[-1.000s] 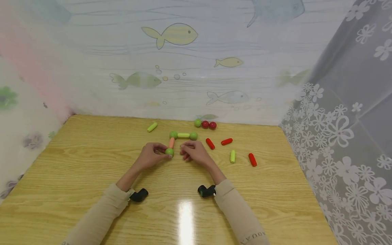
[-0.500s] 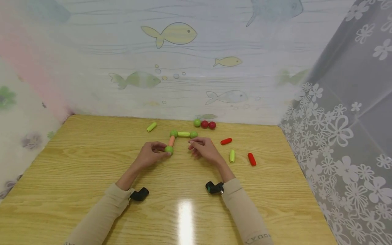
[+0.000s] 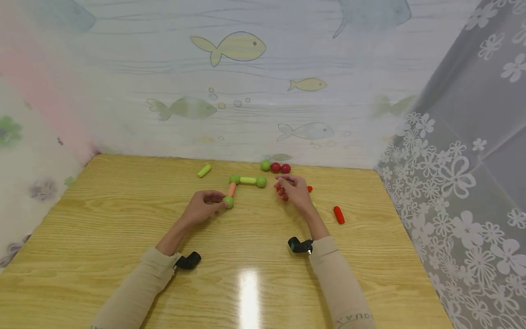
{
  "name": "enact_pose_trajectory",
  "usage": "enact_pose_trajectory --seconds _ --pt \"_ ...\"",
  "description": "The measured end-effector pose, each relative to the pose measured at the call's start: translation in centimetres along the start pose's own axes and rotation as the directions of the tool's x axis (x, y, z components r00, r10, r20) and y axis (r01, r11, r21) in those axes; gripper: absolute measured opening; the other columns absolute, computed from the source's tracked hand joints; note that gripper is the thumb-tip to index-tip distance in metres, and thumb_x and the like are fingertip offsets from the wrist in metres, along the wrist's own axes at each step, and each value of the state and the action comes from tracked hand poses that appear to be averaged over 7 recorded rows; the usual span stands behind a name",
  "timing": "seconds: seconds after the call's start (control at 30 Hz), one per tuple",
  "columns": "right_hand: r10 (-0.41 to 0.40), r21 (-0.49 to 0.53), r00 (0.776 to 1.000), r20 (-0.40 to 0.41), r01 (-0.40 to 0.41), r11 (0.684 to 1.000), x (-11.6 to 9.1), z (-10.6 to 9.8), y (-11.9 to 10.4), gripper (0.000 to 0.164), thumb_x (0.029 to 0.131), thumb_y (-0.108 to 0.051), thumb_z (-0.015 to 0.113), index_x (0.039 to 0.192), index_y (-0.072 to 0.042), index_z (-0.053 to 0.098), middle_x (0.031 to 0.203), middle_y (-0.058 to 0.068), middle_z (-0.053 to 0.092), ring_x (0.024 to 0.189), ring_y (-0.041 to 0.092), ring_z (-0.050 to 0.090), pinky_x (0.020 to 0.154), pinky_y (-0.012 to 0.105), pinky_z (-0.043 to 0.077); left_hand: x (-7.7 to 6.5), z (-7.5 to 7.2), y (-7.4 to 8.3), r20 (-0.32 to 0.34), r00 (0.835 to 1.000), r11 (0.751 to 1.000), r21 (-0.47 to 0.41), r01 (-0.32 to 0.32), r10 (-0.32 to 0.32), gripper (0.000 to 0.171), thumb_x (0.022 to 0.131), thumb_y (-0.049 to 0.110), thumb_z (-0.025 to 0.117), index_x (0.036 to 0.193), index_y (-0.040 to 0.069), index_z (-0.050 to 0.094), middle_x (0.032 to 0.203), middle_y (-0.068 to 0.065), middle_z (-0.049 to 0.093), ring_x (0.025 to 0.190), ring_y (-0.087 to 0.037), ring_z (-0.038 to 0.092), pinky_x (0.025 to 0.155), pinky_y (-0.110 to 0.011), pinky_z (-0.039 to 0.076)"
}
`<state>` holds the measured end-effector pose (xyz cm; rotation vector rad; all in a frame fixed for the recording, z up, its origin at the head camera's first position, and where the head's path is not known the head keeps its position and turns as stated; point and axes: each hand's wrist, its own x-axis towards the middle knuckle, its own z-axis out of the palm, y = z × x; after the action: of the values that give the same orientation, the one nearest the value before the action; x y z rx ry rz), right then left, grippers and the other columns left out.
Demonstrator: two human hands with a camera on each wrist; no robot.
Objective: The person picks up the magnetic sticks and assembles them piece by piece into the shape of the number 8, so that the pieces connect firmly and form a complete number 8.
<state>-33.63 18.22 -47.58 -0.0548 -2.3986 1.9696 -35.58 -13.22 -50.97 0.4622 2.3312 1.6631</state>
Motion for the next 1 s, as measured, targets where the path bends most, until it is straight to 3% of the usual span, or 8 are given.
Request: enact_pose_trajectory --seconds 0.13,0.23,0.4,0.5,0.63,0.77,1.0 --pt "-0.013 0.019 0.996 -0.093 0.015 1.000 0.3 -1.2 0.2 0.039 0.108 -0.018 0.054 0.132 0.012 0.058 0.102 0.012 0.070 0.075 0.013 0.064 0.064 0.021 0.058 -0.8 0.6 0.3 -0.025 1.000 1.000 -0.021 0.018 -0.019 0.036 0.092 0.023 0.078 0.122 0.003 0.071 0.117 -0.016 0.071 0.109 -0.029 0.067 0.094 -0.045 0.054" --pt "-0.029 0.033 0.988 -0.149 0.034 0.999 0.6 -2.0 0.3 0.037 0.106 -0.015 0.056 0.132 0.012 0.058 0.106 0.016 0.068 0.077 0.016 0.064 0.064 0.021 0.058 -1.3 1.0 0.5 -0.040 0.999 0.999 -0.029 0.022 -0.023 0.037 0.092 0.023 0.078 0.122 0.002 0.070 0.118 -0.016 0.070 0.110 -0.030 0.066 0.094 -0.046 0.054" --pt "-0.051 0.012 0.980 -0.192 0.054 0.998 1.4 -3.0 0.3 0.035 0.104 -0.010 0.058 0.131 0.012 0.060 0.106 0.013 0.063 0.080 0.017 0.065 0.068 0.025 0.060 -2.1 1.4 0.7 -0.050 0.998 0.998 -0.042 0.040 -0.042 0.036 0.093 0.022 0.077 0.122 0.002 0.070 0.119 -0.016 0.070 0.112 -0.030 0.066 0.097 -0.046 0.053" --pt "-0.059 -0.031 0.979 -0.193 0.054 0.998 1.6 -3.2 0.3 0.034 0.103 -0.010 0.059 0.131 0.010 0.061 0.114 0.017 0.061 0.084 0.014 0.065 0.075 0.029 0.060 -2.5 1.5 0.7 -0.049 0.997 0.997 -0.055 0.052 -0.054 0.036 0.094 0.021 0.076 0.123 0.001 0.070 0.120 -0.016 0.070 0.112 -0.030 0.065 0.097 -0.045 0.053" --pt "-0.067 -0.095 0.976 -0.206 0.049 0.994 2.4 -3.5 -0.3 0.036 0.102 -0.011 0.061 0.134 0.006 0.061 0.129 0.023 0.058 0.091 0.014 0.057 0.076 0.024 0.054 -1.8 0.4 2.5 -0.021 0.998 0.998 -0.024 0.054 -0.055 0.035 0.095 0.020 0.075 0.124 0.000 0.069 0.121 -0.017 0.069 0.112 -0.030 0.065 0.095 -0.044 0.053" --pt "-0.085 -0.167 0.978 -0.192 0.053 0.985 3.2 -3.8 -1.0 0.039 0.101 -0.011 0.063 0.137 0.003 0.059 0.135 0.024 0.057 0.102 0.026 0.055 0.077 0.020 0.049 -1.1 -0.6 4.5 -0.004 0.998 0.998 0.003 0.059 -0.059 0.036 0.095 0.020 0.075 0.124 0.000 0.069 0.121 -0.017 0.069 0.112 -0.029 0.065 0.094 -0.040 0.053" --pt "-0.092 -0.271 0.990 -0.107 0.060 0.961 3.8 -3.7 -1.1 0.045 0.104 -0.011 0.060 0.146 0.001 0.052 0.148 0.022 0.049 0.124 0.042 0.052 0.099 0.046 0.049 -1.0 -0.7 5.0 -0.012 0.998 0.998 -0.014 0.054 -0.054 0.038 0.095 0.022 0.075 0.125 0.000 0.069 0.119 -0.019 0.069 0.109 -0.030 0.065 0.090 -0.038 0.054"
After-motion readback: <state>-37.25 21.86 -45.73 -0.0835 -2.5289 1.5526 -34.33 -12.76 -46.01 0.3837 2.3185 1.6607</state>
